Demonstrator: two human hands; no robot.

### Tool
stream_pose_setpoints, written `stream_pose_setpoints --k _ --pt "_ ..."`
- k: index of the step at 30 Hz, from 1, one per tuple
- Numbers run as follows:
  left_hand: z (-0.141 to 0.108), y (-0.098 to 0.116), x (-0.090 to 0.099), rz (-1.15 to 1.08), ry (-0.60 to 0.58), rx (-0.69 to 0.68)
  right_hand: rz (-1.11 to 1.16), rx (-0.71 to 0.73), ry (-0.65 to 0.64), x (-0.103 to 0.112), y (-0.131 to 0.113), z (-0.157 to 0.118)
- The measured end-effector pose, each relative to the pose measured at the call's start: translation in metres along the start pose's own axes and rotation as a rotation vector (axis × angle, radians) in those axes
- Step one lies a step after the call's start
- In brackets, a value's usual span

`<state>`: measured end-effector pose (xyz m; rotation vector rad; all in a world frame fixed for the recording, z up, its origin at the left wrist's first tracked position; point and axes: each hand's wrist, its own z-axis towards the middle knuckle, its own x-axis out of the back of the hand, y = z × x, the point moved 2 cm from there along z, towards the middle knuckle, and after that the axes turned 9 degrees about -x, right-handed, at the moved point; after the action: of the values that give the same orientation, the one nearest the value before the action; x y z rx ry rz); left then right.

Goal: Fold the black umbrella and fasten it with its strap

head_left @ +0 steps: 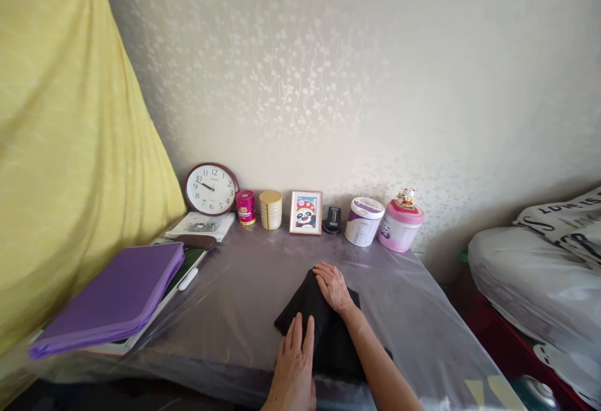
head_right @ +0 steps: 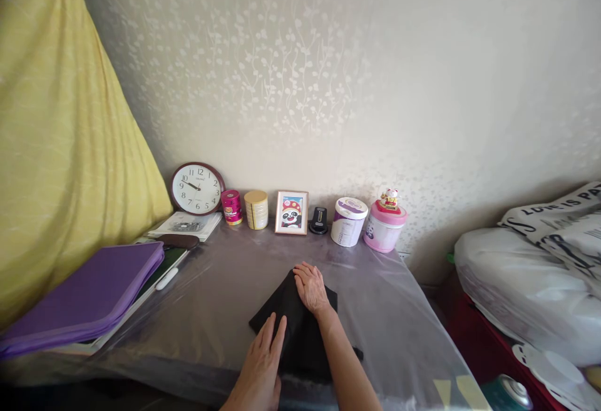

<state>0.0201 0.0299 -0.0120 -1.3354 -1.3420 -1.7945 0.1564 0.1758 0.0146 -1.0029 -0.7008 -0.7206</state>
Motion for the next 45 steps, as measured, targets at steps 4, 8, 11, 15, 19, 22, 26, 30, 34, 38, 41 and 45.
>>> stream_pose_setpoints --k 4,8,11,15,19,22,26,30,34,38,41,45 --pt "0.0 0.008 0.011 0.027 -0.067 0.084 0.043 -0.122 -0.038 -0.004 0.012 0.017" --pt "-0.001 0.012 0.016 0.031 -0.08 0.083 0.033 -0.292 0.03 0.001 0.028 0.022" --pt "-0.002 0.013 0.017 0.034 -0.049 0.077 0.026 -0.407 0.119 0.013 0.041 0.011" --pt "-0.005 0.015 0.02 0.04 -0.042 0.077 0.04 -0.536 0.21 0.034 0.057 -0.026" --pt "-0.007 0.015 0.023 0.036 -0.022 0.051 0.168 -0.699 0.21 0.045 0.065 -0.069" --pt "-0.008 0.013 0.021 0.031 0.004 0.032 0.412 -0.822 0.148 0.046 0.061 -0.091" --pt "-0.008 0.011 0.02 0.018 0.002 0.037 0.518 -0.891 0.09 0.049 0.046 -0.097" --pt "-0.008 0.011 0.019 0.015 -0.009 0.052 0.529 -0.919 0.092 0.051 0.032 -0.092" --pt "-0.008 0.012 0.018 0.047 -0.017 0.065 0.493 -0.815 0.13 0.05 0.027 -0.085" --pt "-0.007 0.013 0.017 0.081 -0.052 0.107 0.52 -0.76 0.191 0.052 0.028 -0.083" --pt "-0.006 0.013 0.017 0.091 -0.056 0.134 0.603 -0.736 0.222 0.056 0.023 -0.081" --pt "-0.006 0.014 0.018 0.105 -0.061 0.13 0.622 -0.67 0.224 0.058 0.005 -0.067"
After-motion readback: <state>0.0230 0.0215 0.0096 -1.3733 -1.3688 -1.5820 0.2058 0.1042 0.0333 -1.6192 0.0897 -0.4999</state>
